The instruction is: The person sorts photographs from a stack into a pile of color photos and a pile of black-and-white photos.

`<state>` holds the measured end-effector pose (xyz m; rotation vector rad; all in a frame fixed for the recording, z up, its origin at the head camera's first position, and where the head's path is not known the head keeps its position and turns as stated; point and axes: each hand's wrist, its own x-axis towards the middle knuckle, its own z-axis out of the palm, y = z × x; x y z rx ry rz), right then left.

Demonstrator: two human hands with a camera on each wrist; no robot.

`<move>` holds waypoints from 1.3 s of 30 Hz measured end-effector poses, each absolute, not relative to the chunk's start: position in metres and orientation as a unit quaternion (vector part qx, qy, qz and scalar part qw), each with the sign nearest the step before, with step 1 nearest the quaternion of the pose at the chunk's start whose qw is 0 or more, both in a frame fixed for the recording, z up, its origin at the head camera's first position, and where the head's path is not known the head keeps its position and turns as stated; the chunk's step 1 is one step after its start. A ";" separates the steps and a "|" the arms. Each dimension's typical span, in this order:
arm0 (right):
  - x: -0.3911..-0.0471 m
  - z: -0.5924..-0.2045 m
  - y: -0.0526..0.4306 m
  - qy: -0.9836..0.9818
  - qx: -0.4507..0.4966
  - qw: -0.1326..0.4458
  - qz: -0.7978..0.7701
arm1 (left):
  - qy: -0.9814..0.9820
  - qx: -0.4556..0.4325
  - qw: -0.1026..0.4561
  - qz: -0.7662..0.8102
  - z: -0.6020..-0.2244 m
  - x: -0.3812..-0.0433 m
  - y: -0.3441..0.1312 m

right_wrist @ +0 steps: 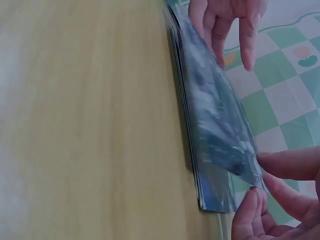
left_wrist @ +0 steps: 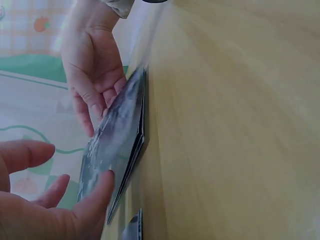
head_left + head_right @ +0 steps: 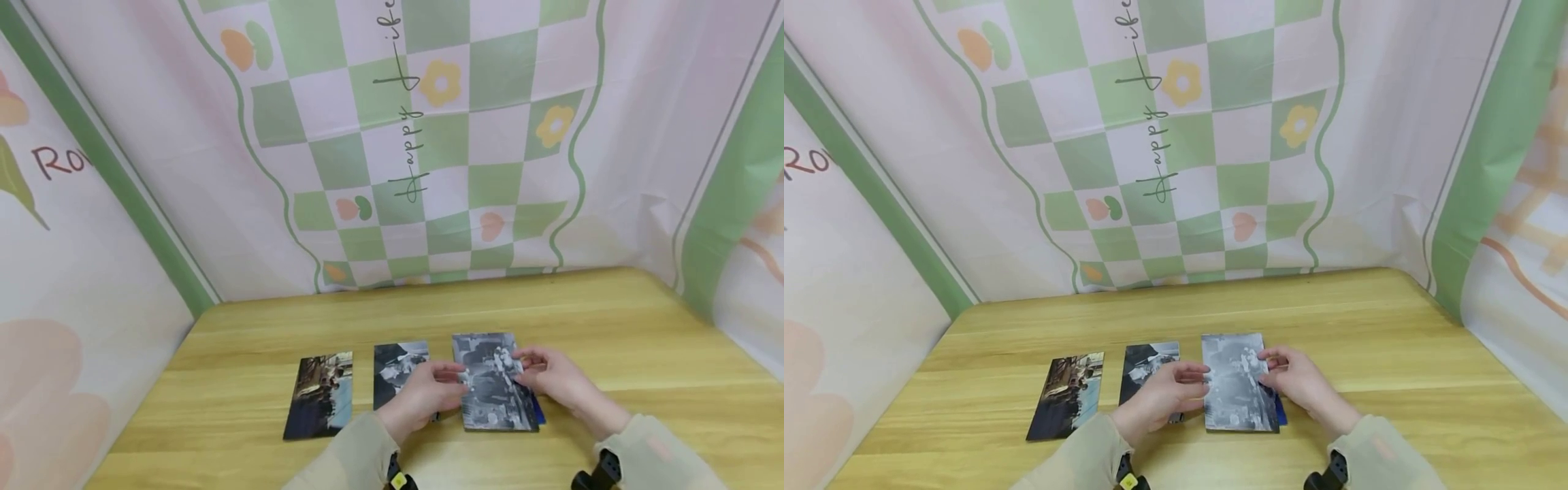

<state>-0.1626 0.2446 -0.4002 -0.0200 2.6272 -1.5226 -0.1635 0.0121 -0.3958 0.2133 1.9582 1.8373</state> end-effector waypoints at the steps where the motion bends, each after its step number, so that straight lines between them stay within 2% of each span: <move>1: -0.163 -0.400 0.244 0.866 0.000 0.049 -0.498 | 0.708 0.078 0.219 0.667 -0.396 -0.164 0.011; 13: -0.162 -0.395 0.233 0.852 0.038 0.047 -0.520 | 0.706 0.069 0.177 0.682 -0.400 -0.168 -0.001; 20: -0.163 -0.388 0.218 0.842 0.013 0.054 -0.537 | 0.709 0.072 0.139 0.687 -0.394 -0.168 -0.014; 31: -0.168 -0.385 0.204 0.803 -0.006 0.073 -0.592 | 0.695 0.055 0.152 0.701 -0.390 -0.172 -0.032; 39: -0.167 -0.392 0.221 0.818 -0.006 0.092 -0.568 | 0.692 0.048 0.167 0.701 -0.395 -0.171 -0.016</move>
